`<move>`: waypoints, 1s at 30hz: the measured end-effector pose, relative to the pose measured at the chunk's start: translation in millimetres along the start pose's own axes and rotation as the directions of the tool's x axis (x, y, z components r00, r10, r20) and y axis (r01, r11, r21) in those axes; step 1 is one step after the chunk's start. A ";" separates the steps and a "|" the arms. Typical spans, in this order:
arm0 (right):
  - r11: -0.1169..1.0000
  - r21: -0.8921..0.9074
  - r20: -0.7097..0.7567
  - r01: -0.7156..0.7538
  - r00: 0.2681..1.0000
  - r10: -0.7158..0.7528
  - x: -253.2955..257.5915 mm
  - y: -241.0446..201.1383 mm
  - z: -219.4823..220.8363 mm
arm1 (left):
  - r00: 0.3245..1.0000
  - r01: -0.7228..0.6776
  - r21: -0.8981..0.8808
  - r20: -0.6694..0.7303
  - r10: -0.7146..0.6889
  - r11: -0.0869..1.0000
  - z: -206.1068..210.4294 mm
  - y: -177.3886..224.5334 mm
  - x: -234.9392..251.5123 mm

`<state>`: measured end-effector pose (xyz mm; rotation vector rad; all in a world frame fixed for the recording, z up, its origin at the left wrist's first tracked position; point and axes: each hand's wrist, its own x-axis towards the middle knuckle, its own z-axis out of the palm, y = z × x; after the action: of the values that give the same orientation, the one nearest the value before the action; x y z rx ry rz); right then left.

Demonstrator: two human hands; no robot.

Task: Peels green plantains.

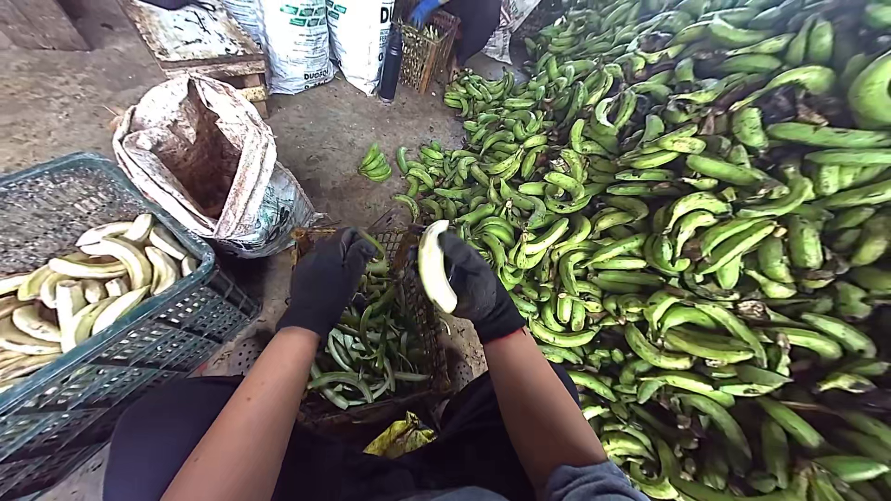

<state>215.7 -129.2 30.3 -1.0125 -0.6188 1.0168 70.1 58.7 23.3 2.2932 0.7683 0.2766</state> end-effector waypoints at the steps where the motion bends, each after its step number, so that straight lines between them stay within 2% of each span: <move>1: 0.991 0.126 -0.054 0.044 0.998 -0.037 4.7 -1.5 1.6 | 0.997 -0.076 -0.080 -0.037 0.073 0.994 2.7 1.1 -4.5; 3: 0.921 0.376 -0.172 0.101 0.984 -0.038 13.0 -8.1 8.0 | 0.978 -0.201 -0.165 -0.087 0.188 0.966 10.5 10.4 -13.9; 6: 0.752 0.632 -0.198 0.189 0.977 -0.080 22.3 -10.4 10.1 | 0.926 -0.362 -0.146 -0.166 0.338 0.920 26.0 21.9 -23.4; 8: 0.674 0.685 -0.267 0.276 0.956 -0.120 25.6 -12.5 14.1 | 0.904 -0.402 -0.111 -0.204 0.375 0.909 34.3 27.1 -26.0; 10: 0.642 0.688 -0.340 0.338 0.932 -0.125 27.3 -15.4 18.1 | 0.897 -0.406 -0.090 -0.231 0.378 0.909 38.7 29.5 -27.7; 14: 0.594 0.720 -0.355 0.359 0.926 -0.129 25.8 -14.7 18.2 | 0.872 -0.425 -0.038 -0.285 0.398 0.904 43.7 27.6 -28.0; 17: 0.718 0.635 -0.315 0.283 0.944 -0.094 24.2 -12.9 18.2 | 0.922 -0.363 -0.093 -0.182 0.342 0.927 37.2 31.6 -25.2; 20: 0.868 0.472 -0.201 0.152 0.978 -0.062 17.0 -5.9 22.3 | 0.966 -0.260 -0.210 -0.057 0.254 0.943 25.7 33.1 -18.6; 22: 0.915 0.391 -0.094 0.102 0.993 -0.070 14.7 -0.5 16.3 | 0.969 -0.247 -0.207 -0.056 0.241 0.947 23.2 28.2 -16.4; 23: 0.931 0.356 -0.087 0.079 0.995 -0.051 13.7 0.5 11.7 | 0.967 -0.254 -0.178 -0.070 0.245 0.951 23.8 26.5 -18.2; 25: 0.972 0.234 -0.197 0.027 0.980 0.021 11.8 0.4 8.2 | 0.964 -0.261 -0.071 -0.080 0.255 0.963 26.3 25.7 -23.4; 27: 0.997 0.075 -0.377 0.001 0.926 0.028 12.5 4.2 14.2 | 0.970 -0.237 -0.009 -0.059 0.236 0.971 31.4 26.0 -27.3; 28: 1.000 -0.010 -0.413 0.006 0.911 -0.009 11.5 8.3 17.1 | 0.977 -0.211 -0.022 -0.046 0.210 0.977 33.8 26.2 -29.1; 30: 0.956 -0.290 -0.349 0.042 0.925 -0.147 5.8 15.8 19.6 | 0.994 -0.104 -0.150 0.001 0.105 0.983 31.8 28.0 -29.2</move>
<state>195.9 -113.7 24.3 -1.3689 -0.5003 0.6372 71.9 7.4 19.2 2.1939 0.6023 0.3598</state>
